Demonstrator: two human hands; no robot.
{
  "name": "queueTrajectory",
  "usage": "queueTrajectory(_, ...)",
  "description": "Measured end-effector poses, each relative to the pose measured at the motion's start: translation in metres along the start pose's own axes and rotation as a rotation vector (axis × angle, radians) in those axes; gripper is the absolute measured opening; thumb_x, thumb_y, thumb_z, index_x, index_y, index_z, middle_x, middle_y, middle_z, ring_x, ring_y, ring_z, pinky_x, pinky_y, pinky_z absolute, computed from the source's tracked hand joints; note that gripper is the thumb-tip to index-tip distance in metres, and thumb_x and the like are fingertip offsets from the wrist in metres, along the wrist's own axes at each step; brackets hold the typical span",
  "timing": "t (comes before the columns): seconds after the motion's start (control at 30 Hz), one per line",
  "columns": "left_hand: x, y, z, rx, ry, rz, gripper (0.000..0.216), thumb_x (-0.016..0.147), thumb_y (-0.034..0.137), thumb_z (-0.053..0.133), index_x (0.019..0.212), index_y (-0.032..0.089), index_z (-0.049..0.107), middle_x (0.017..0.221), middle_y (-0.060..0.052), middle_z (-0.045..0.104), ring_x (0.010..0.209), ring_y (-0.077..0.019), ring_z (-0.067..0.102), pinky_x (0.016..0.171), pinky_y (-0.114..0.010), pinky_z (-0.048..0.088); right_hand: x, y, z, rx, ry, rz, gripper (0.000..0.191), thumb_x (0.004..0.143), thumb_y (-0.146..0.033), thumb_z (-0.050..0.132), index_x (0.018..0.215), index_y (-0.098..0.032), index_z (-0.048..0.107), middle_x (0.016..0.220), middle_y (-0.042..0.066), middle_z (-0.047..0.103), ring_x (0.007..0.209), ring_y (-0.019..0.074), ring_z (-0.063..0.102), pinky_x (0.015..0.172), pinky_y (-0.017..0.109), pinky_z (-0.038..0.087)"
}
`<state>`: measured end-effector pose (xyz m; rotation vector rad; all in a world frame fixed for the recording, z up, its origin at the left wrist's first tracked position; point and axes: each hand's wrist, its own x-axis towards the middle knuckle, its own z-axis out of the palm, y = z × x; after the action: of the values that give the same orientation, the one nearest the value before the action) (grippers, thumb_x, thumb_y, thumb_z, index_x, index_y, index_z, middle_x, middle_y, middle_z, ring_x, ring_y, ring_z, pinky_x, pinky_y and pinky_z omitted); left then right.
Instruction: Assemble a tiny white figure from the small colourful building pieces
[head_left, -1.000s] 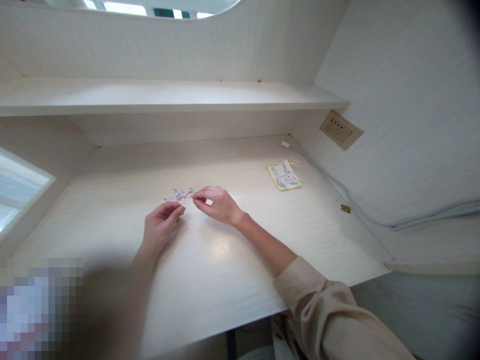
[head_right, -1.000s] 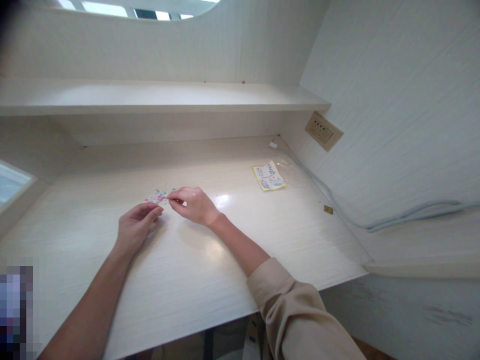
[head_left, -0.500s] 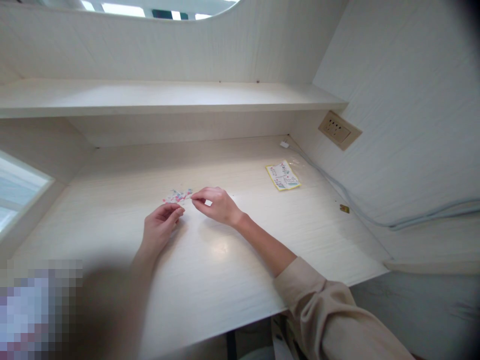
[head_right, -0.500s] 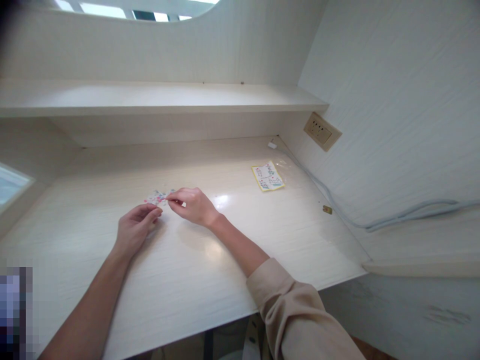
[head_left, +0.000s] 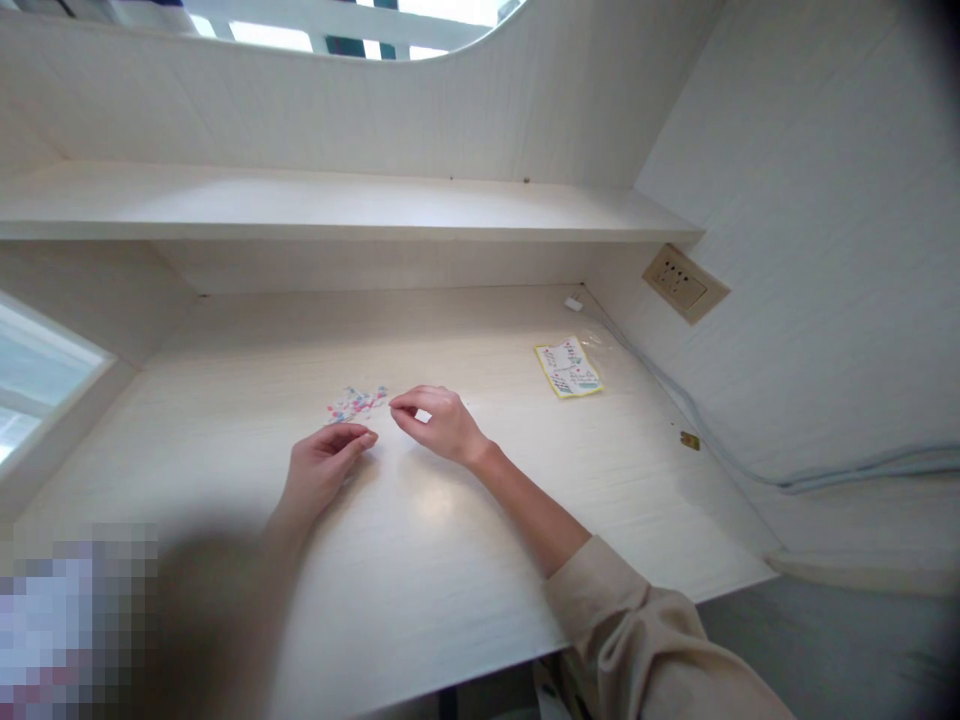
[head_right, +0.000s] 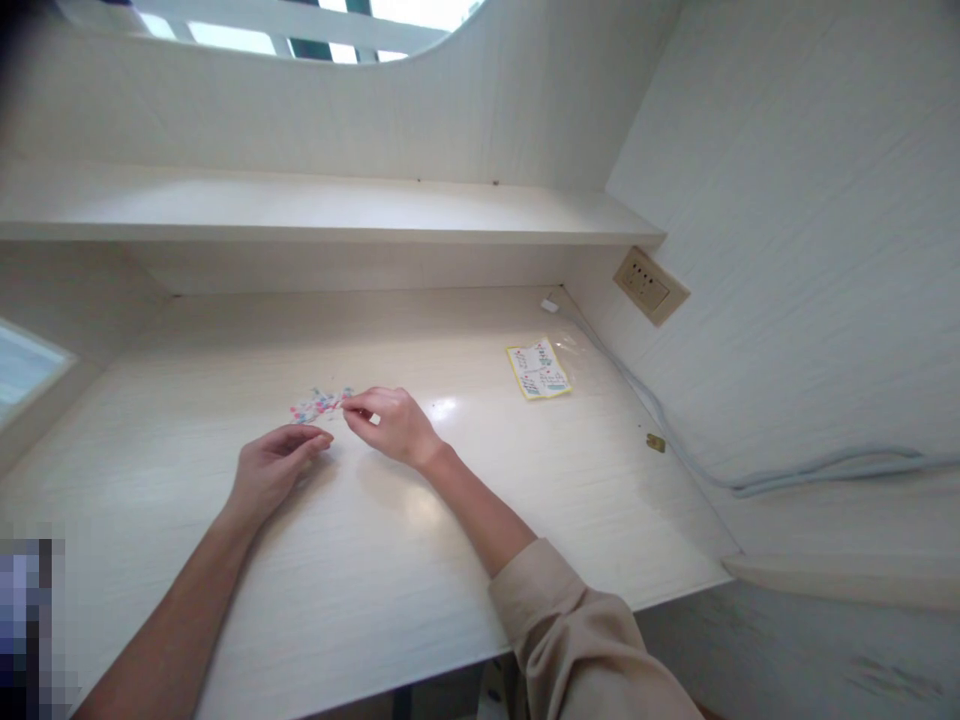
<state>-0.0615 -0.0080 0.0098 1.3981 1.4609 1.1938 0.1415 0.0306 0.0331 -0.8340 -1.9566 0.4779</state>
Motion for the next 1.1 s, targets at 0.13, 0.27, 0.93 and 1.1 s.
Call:
queueTrajectory(0.13, 0.000, -0.005, -0.002, 0.009, 0.008, -0.008, 0.022, 0.067, 0.037, 0.079, 0.078, 0.019, 0.073, 0.072, -0.003, 0.070, 0.060, -0.0127, 0.057, 0.055, -0.022, 0.043, 0.000, 0.002, 0.000, 0.020, 0.019, 0.023, 0.015, 0.087, -0.019, 0.057, 0.089, -0.017, 0.072, 0.087, 0.005, 0.074, 0.077, 0.0122, 0.066, 0.079, 0.024, 0.051)
queueTrajectory(0.27, -0.001, -0.007, -0.003, 0.006, 0.019, -0.015, 0.022, 0.067, 0.036, 0.079, 0.079, 0.019, 0.073, 0.075, -0.004, 0.071, 0.063, -0.0135, 0.059, 0.057, -0.023, 0.044, 0.000, 0.002, -0.001, 0.045, 0.048, 0.027, 0.014, 0.085, -0.019, 0.058, 0.088, -0.016, 0.072, 0.086, 0.006, 0.074, 0.075, 0.0120, 0.066, 0.077, 0.024, 0.052)
queueTrajectory(0.93, 0.000, -0.005, -0.001, 0.029, 0.020, -0.024, 0.020, 0.068, 0.035, 0.079, 0.078, 0.019, 0.072, 0.077, -0.002, 0.072, 0.064, -0.0124, 0.060, 0.061, -0.021, 0.047, -0.003, 0.010, 0.002, 0.005, -0.017, -0.006, 0.016, 0.088, -0.018, 0.054, 0.087, -0.018, 0.070, 0.083, 0.003, 0.073, 0.076, 0.0114, 0.065, 0.077, 0.023, 0.049)
queueTrajectory(1.1, 0.000, -0.005, -0.001, 0.028, 0.029, -0.026, 0.022, 0.067, 0.035, 0.080, 0.078, 0.018, 0.072, 0.076, -0.003, 0.071, 0.063, -0.0124, 0.059, 0.058, -0.022, 0.046, -0.003, 0.011, 0.002, 0.008, -0.007, -0.021, 0.017, 0.089, -0.018, 0.053, 0.088, -0.017, 0.070, 0.082, 0.003, 0.072, 0.074, 0.0107, 0.064, 0.076, 0.023, 0.049)
